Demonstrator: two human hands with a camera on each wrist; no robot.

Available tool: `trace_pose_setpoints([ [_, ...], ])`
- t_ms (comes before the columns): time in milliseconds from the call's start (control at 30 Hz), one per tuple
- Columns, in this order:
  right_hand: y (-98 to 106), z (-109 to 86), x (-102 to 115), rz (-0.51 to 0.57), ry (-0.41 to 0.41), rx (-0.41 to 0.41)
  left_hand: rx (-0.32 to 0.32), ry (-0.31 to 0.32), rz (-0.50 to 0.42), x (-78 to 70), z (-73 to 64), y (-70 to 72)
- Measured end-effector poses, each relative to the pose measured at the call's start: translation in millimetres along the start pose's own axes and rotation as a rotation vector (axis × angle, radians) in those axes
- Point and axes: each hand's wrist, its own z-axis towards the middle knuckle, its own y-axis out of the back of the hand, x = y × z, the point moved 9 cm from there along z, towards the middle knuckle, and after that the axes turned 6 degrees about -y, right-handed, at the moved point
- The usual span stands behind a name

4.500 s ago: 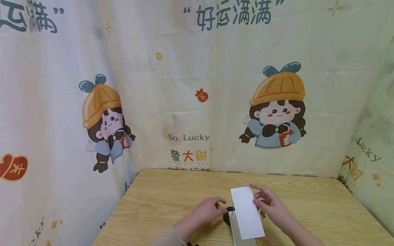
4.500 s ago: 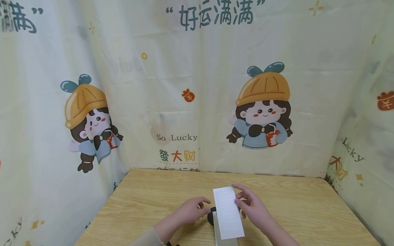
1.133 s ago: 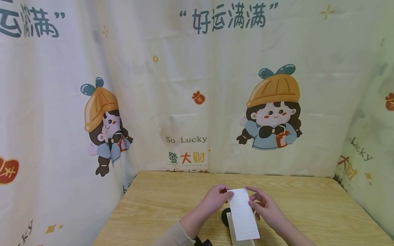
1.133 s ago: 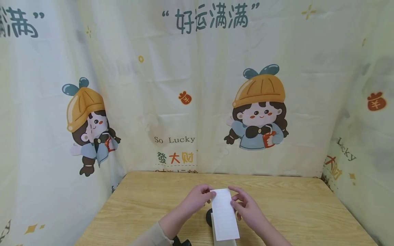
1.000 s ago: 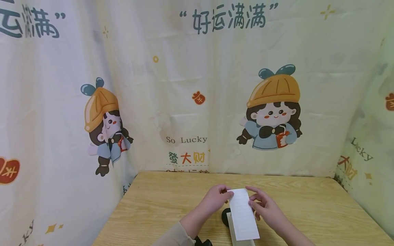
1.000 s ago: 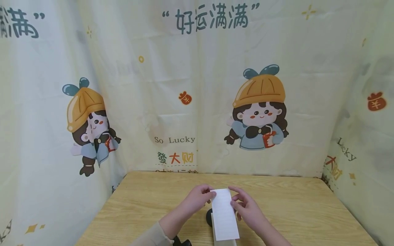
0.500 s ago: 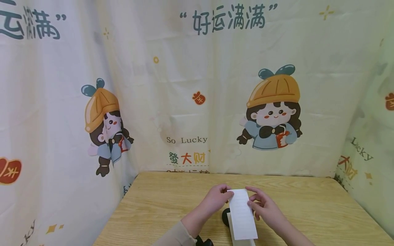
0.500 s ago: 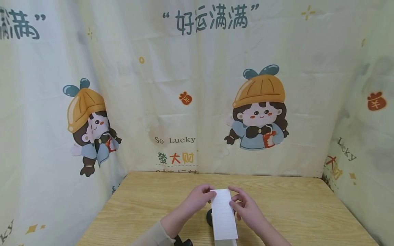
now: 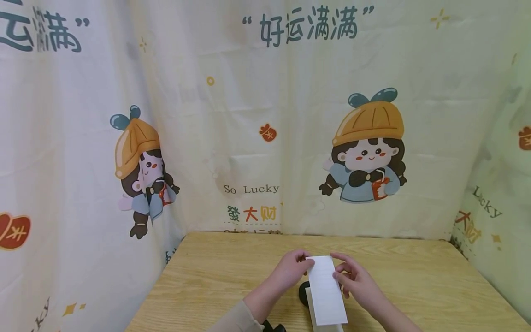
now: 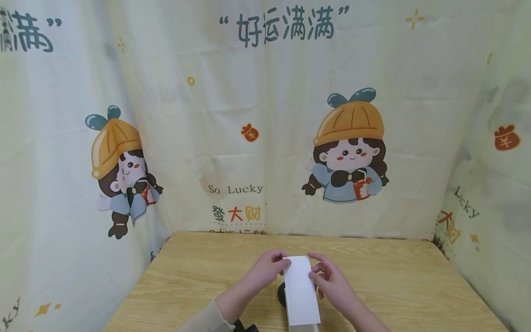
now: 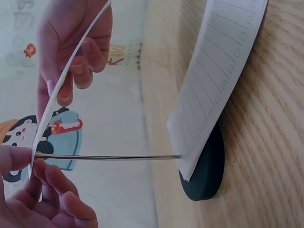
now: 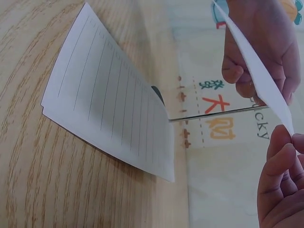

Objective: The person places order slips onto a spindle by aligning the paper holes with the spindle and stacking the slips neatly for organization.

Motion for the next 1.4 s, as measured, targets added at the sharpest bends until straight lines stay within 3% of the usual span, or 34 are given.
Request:
trace_pose_setpoints([
  [267,1,0.4,-2,0.001,-0.025,-0.014,0.019,-0.008,-0.039,2.3,-1.9,0.5],
  [700,1,0.9,-1,0.002,-0.019,-0.001,-0.013,-0.012,-0.056,2.1,-5.0,5.9],
  [1400,-2,1.5,-6,-0.002,-0.027,0.013,-0.026,-0.024,0.015,3.4,-6.7,11.2],
])
